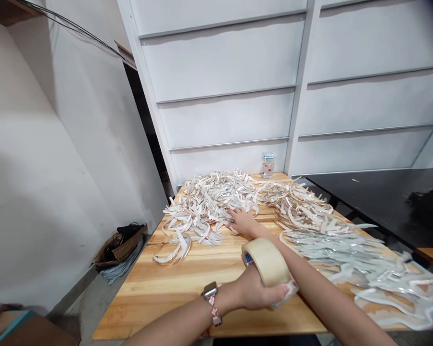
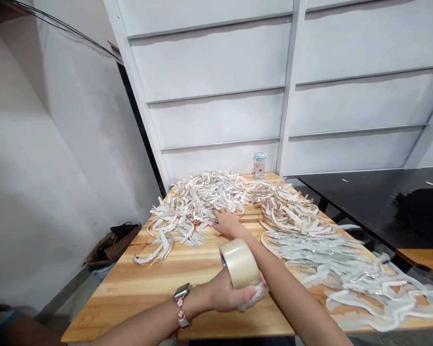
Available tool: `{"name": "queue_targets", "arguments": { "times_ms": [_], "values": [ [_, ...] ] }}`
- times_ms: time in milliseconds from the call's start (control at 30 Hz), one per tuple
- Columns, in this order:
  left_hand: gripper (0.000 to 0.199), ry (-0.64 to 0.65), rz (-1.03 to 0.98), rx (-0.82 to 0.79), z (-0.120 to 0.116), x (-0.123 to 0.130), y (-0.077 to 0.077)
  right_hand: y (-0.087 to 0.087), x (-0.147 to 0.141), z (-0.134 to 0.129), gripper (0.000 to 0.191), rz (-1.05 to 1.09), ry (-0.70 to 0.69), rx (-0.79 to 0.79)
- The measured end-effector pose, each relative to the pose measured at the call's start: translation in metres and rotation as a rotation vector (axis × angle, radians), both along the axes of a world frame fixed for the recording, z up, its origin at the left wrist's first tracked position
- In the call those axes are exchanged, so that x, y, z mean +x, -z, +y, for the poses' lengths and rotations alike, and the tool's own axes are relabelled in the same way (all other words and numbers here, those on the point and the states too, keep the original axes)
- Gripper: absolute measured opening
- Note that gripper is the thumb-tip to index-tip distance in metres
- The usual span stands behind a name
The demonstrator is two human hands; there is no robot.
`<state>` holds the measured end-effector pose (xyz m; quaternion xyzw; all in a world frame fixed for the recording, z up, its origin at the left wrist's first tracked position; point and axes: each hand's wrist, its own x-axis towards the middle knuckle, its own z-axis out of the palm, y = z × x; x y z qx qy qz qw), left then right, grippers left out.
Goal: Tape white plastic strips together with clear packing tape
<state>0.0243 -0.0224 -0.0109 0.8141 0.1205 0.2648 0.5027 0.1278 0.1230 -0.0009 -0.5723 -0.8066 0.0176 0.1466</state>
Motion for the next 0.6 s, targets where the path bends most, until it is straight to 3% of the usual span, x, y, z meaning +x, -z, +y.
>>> {"name": "queue_targets", "arguments": {
  "times_ms": [233, 433, 600],
  "values": [
    [0.058, -0.031, 0.020, -0.123, -0.004, 0.001, -0.005, 0.000, 0.002, 0.002, 0.033, 0.216, 0.089, -0.058],
    [0.066, -0.063, 0.012, -0.152, -0.004, -0.001, -0.001, -0.012, 0.018, 0.015, 0.034, 0.573, 0.163, -0.065],
    [0.070, -0.029, 0.016, -0.204, -0.002, -0.001, 0.005, -0.024, 0.026, 0.027, 0.032, 0.906, 0.128, -0.160]
  ]
}}
